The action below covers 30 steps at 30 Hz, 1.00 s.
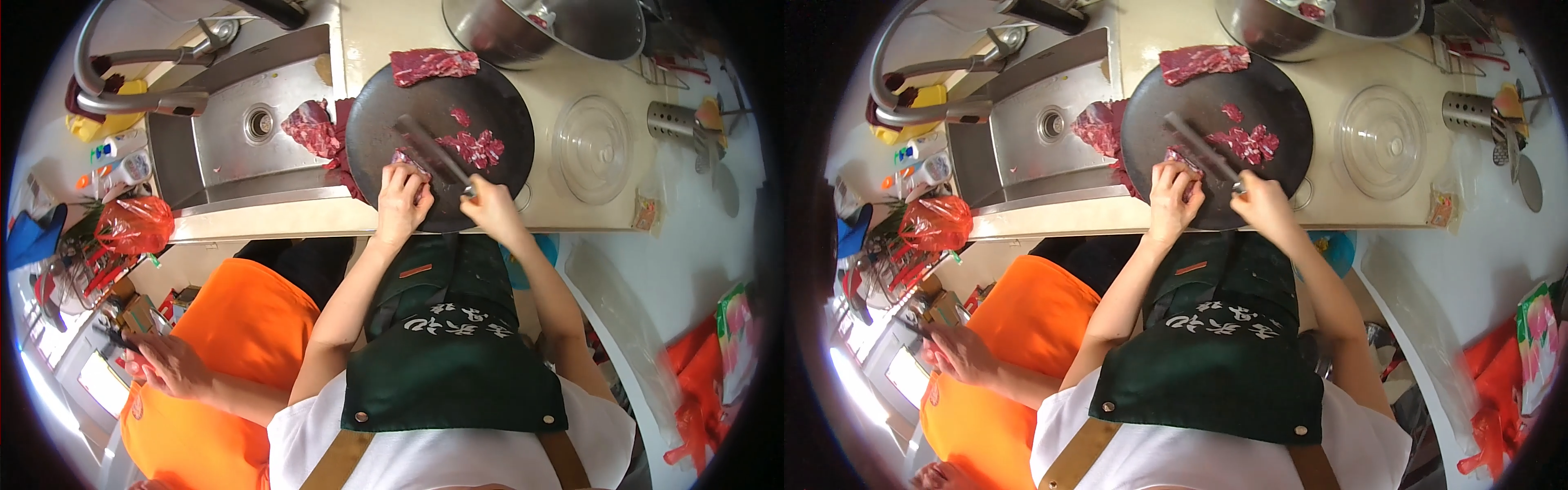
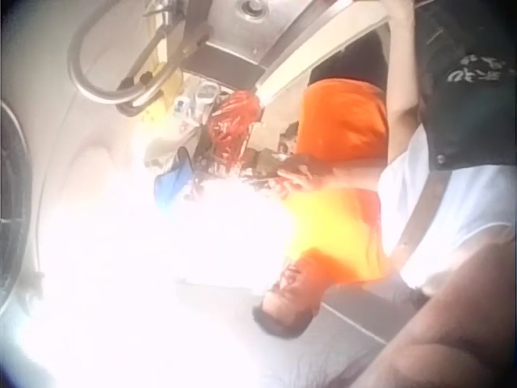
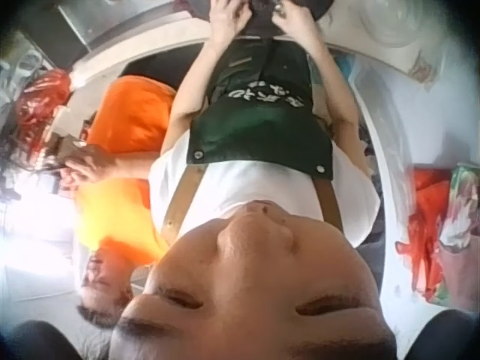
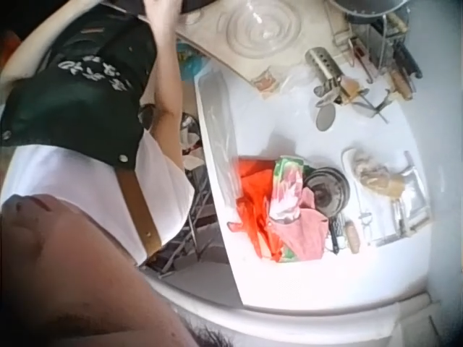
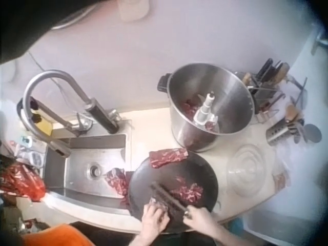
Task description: The recorder uses a meat cleaver to cut raw red meat into small pieces on a cutting board and then washes their hands in a sink.
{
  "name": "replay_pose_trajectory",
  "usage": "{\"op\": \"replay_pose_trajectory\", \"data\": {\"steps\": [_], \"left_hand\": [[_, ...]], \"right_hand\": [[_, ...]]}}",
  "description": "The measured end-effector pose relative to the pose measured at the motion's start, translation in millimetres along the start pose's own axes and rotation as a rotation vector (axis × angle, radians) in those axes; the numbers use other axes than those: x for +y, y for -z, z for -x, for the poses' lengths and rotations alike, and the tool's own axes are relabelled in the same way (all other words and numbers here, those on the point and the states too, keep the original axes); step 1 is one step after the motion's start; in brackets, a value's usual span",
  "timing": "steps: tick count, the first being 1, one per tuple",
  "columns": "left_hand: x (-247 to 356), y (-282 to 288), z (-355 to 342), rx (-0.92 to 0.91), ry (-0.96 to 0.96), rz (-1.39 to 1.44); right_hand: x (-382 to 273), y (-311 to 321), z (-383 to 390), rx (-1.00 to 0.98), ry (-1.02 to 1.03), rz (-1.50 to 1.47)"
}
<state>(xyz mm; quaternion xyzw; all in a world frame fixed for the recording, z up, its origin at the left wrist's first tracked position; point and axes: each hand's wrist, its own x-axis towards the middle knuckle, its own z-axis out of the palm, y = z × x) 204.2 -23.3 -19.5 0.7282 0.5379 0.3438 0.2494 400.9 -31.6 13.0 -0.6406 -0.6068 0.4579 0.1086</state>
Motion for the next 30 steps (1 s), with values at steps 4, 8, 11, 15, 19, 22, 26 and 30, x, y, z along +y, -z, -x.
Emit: {"op": "replay_pose_trajectory", "data": {"steps": [4, 8, 11, 15, 19, 22, 26, 30], "left_hand": [[3.1, 10.1, -11.9, -0.138, 0.184, 0.004], [7.9, -1.2, -31.5, -0.026, 0.038, -0.1], [14.1, -22.1, -43.8, 0.024, 0.126, -0.059], [17.7, -46.4, -56.8, -0.01, 0.303, -0.066], [20.7, -43.7, -54.0, 0.08, 0.311, -0.045], [31.0, -6.3, -46.2, 0.236, 0.46, 0.055], [13.3, 22.4, -25.7, 0.37, 0.595, 0.085], [16.6, 23.8, -19.5, 0.377, 0.54, 0.049]], "right_hand": [[24.9, 37.7, 3.9, -0.067, -0.211, -0.591], [3.3, 53.7, 18.2, 0.051, -0.147, -0.549], [2.4, 55.8, 31.2, 0.111, -0.142, -0.523], [17.7, 50.3, 45.8, 0.142, -0.165, -0.475], [28.2, 46.4, 55.8, 0.203, -0.125, -0.21], [34.7, 44.6, 59.8, 0.189, -0.11, -0.052], [23.5, 31.7, 48.9, 0.011, 0.116, 0.262], [19.9, 31.2, 14.9, 0.086, 0.052, 0.258]]}}
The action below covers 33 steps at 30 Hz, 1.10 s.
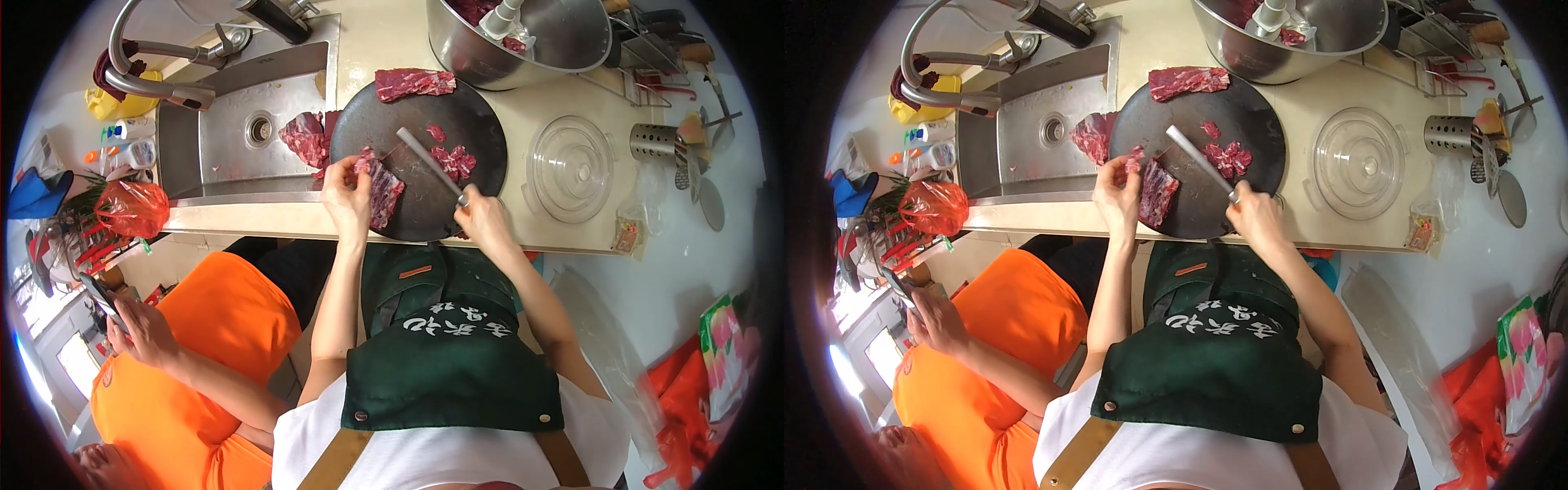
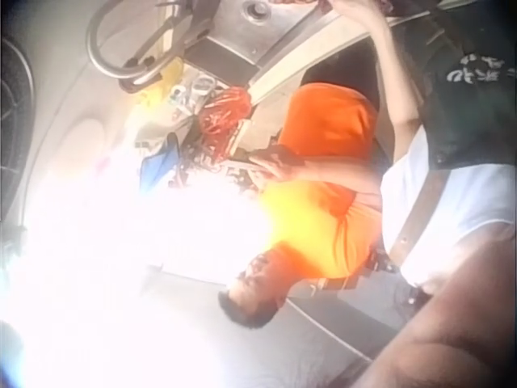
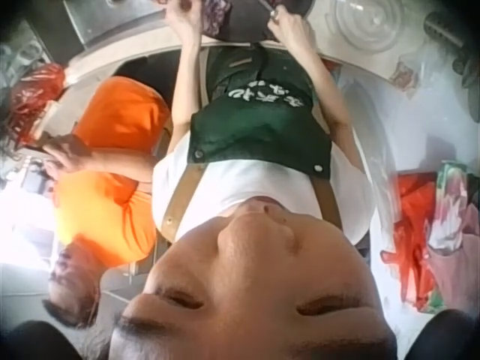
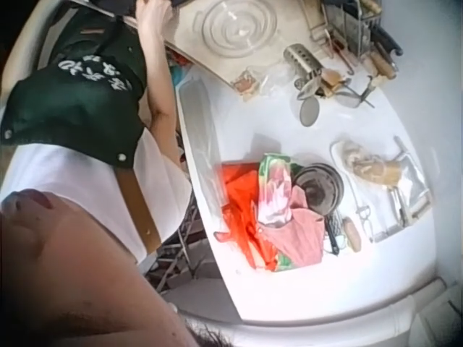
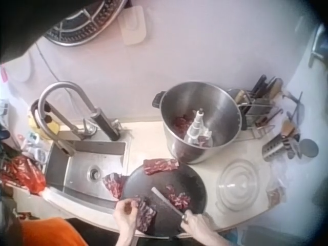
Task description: The recorder uses a meat cleaver to cut raw red meat into small pieces on a cutting board and then washes their hands in a sink.
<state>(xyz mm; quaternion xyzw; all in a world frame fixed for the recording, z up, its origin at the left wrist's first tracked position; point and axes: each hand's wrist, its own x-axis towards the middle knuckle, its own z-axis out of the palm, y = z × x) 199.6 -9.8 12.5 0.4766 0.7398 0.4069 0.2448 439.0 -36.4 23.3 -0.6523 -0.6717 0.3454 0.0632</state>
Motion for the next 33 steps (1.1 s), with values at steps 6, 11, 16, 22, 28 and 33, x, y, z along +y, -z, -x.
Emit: {"op": "replay_pose_trajectory", "data": {"steps": [6, 11, 16, 22, 28, 33], "left_hand": [[20.9, -44.6, 19.9, -0.376, -0.545, -0.089], [17.3, -47.9, 21.2, -0.298, -0.546, -0.161], [3.1, -48.8, 28.1, -0.37, -0.631, -0.138], [2.6, -57.3, 27.8, -0.36, -0.629, -0.214], [-0.3, -61.2, 30.2, -0.349, -0.594, -0.227], [1.0, -63.0, 28.8, -0.36, -0.592, -0.234]], "right_hand": [[32.4, 28.0, 12.8, 0.058, -0.099, -0.123], [24.2, 31.1, 34.0, -0.002, -0.142, -0.106], [12.2, 15.9, 35.1, -0.018, -0.019, -0.047], [6.8, 13.5, 23.2, -0.131, 0.016, 0.019], [7.0, 18.4, 32.6, -0.143, 0.022, 0.125], [3.0, 21.3, 33.2, -0.13, 0.033, 0.23]]}}
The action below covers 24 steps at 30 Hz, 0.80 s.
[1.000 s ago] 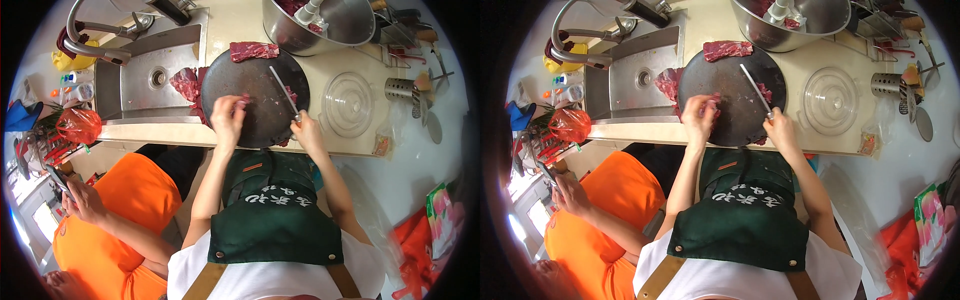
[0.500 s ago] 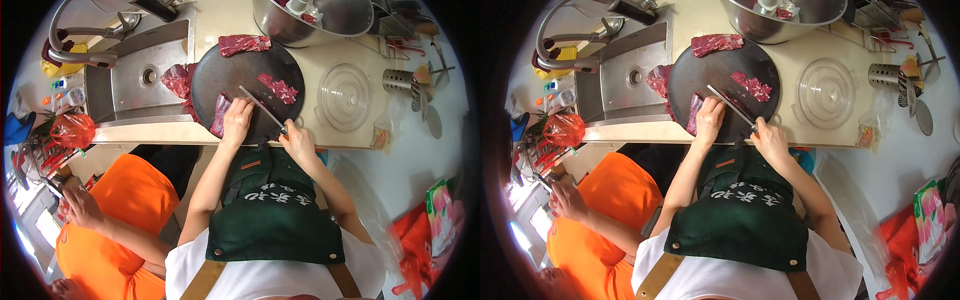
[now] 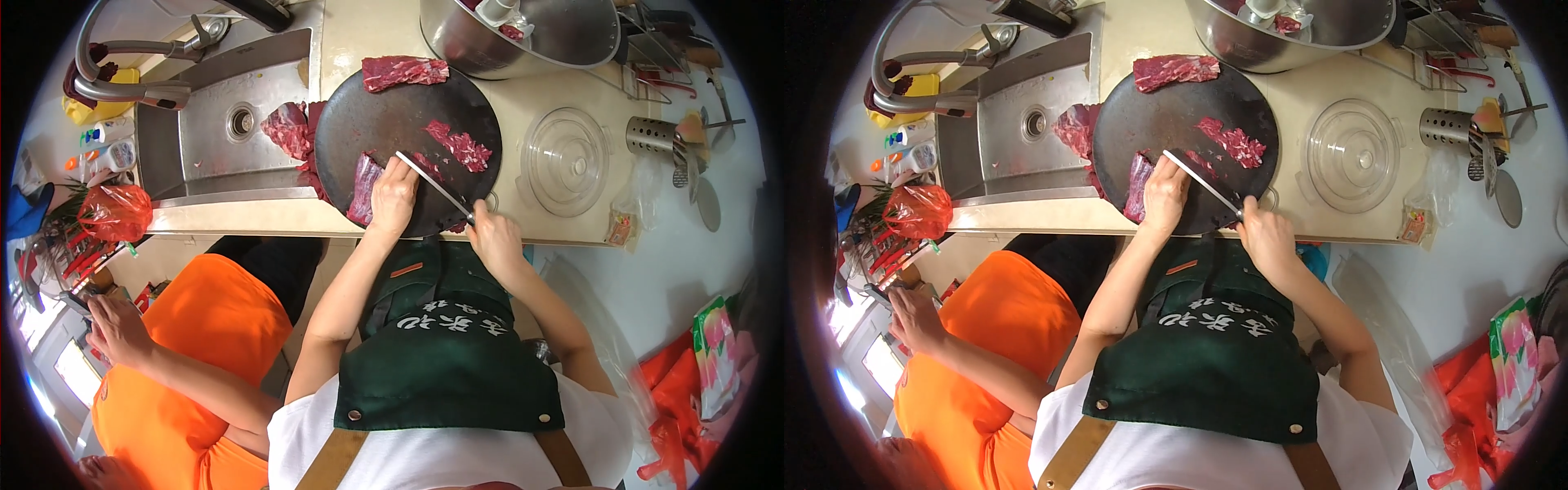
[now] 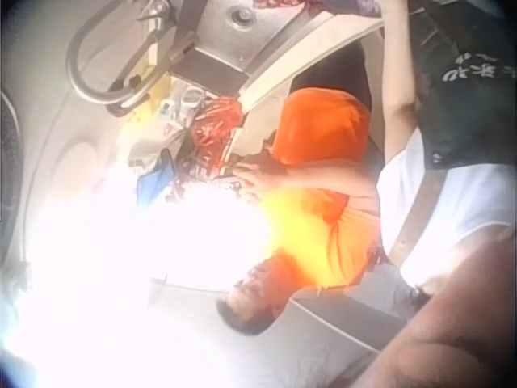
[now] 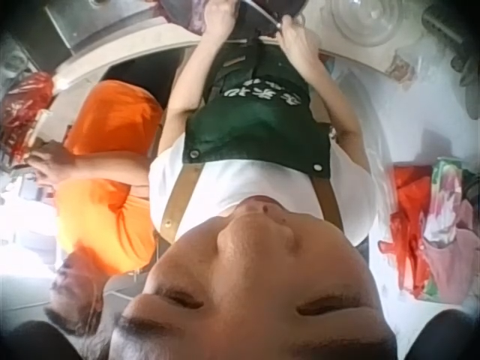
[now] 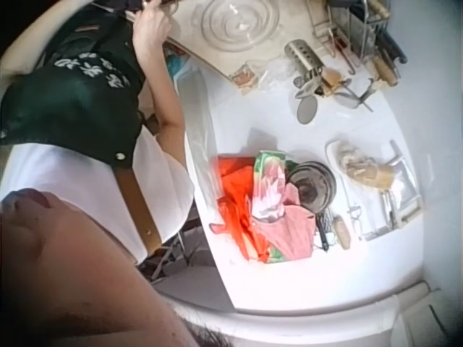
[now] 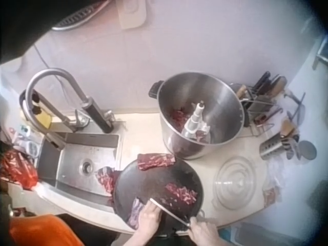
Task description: The recorder uses a meat cleaver to cut raw red meat into small pieces on a cutting board and then washes their hands in a sink.
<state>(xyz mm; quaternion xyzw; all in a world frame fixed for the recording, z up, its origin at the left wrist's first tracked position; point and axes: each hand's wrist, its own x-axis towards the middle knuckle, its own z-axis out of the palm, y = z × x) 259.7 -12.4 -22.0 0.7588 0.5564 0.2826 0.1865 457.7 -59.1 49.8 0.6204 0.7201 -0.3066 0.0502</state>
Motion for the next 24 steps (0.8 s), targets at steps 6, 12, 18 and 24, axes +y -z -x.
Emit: {"op": "replay_pose_trajectory", "data": {"steps": [6, 12, 18, 24], "left_hand": [[0.2, 0.7, -4.5, 0.088, -0.026, -0.023], [-0.4, 1.3, -2.4, -0.026, 0.048, -0.047], [-1.7, -5.6, 4.5, 0.005, 0.007, -0.003], [-5.4, 5.4, 9.0, 0.057, 0.053, -0.021]], "right_hand": [[-11.9, -17.0, -33.6, 0.14, 0.101, -0.042], [-0.9, -7.8, -5.8, 0.028, -0.005, 0.06], [-33.5, -18.2, -68.7, 0.145, 0.082, 0.0], [15.5, -5.7, -55.6, 0.13, -0.126, -0.458]]}}
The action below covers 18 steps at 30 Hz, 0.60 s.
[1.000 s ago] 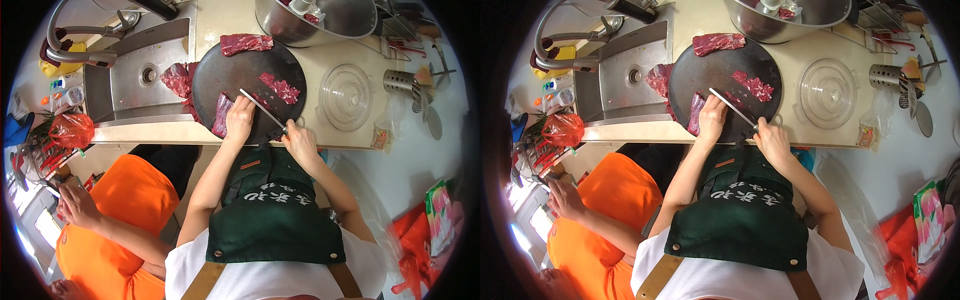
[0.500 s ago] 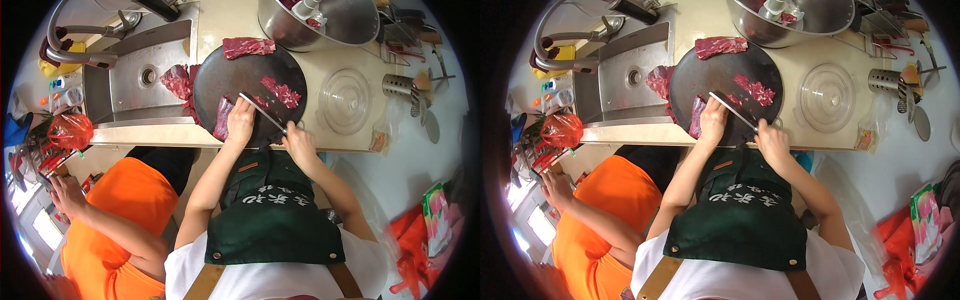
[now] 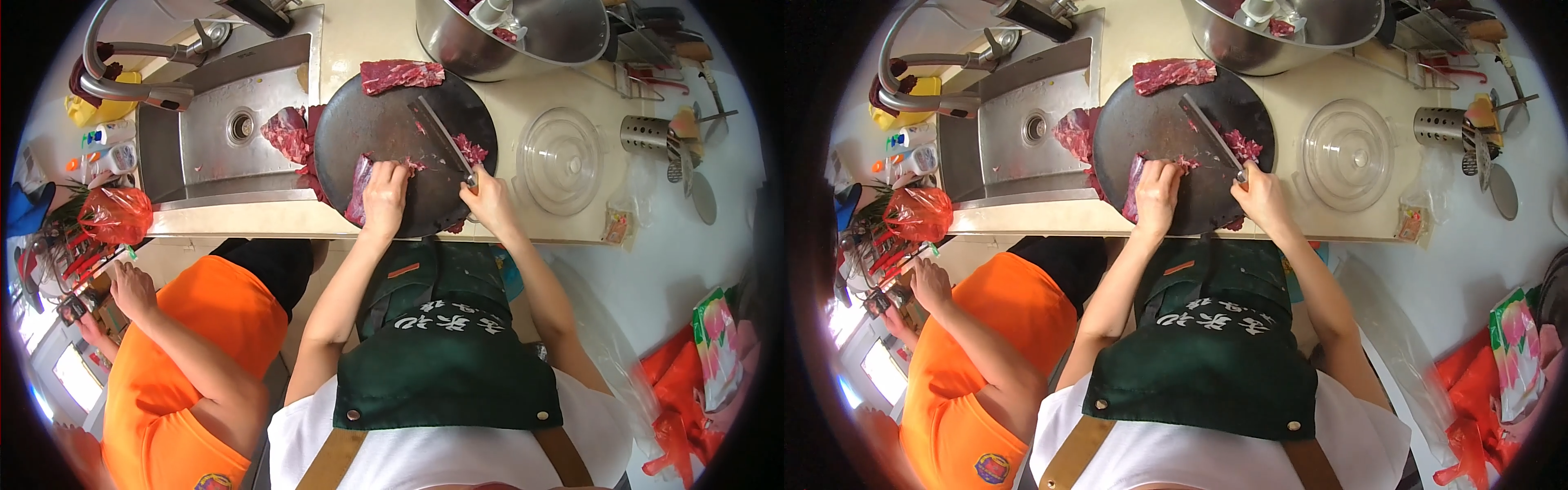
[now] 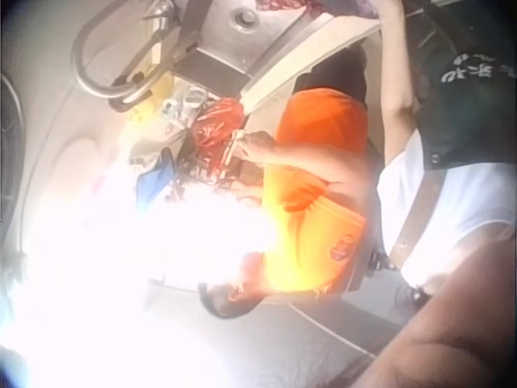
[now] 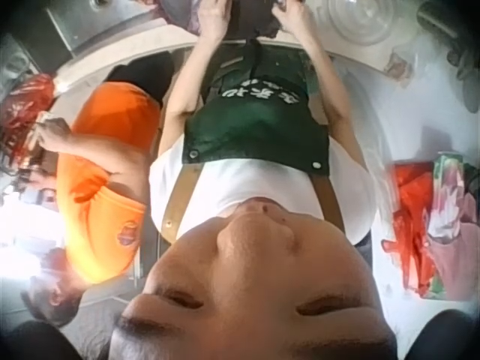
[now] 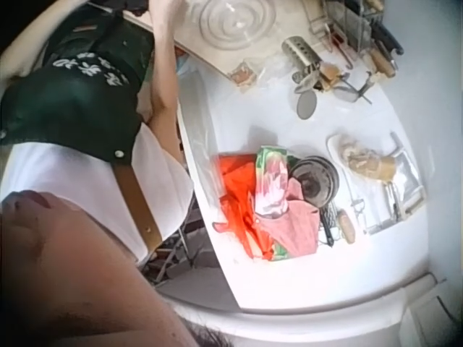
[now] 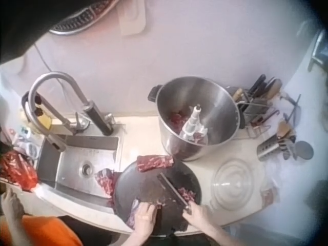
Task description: The recorder uses a meat cleaver to cut raw red meat into small pieces on a cutting board and then washes their hands in a sink.
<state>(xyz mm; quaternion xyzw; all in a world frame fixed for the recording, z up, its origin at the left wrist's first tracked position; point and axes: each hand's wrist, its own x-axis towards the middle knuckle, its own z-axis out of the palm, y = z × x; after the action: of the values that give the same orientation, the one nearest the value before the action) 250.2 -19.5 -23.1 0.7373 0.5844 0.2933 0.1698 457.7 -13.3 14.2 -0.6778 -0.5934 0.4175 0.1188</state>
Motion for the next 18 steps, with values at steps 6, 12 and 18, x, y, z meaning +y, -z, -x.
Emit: {"op": "replay_pose_trajectory", "data": {"steps": [6, 12, 18], "left_hand": [[-0.7, 4.3, -2.4, -0.007, -0.096, 0.041], [-1.5, 6.1, -0.3, -0.09, -0.057, -0.027], [-3.5, 4.4, -2.0, -0.09, -0.056, 0.032]], "right_hand": [[-13.5, -10.2, 35.5, -0.041, 0.186, 0.223], [-9.1, -7.7, 48.6, -0.131, 0.156, 0.333], [-44.1, -38.1, 12.8, -0.075, 0.142, 0.372]]}}
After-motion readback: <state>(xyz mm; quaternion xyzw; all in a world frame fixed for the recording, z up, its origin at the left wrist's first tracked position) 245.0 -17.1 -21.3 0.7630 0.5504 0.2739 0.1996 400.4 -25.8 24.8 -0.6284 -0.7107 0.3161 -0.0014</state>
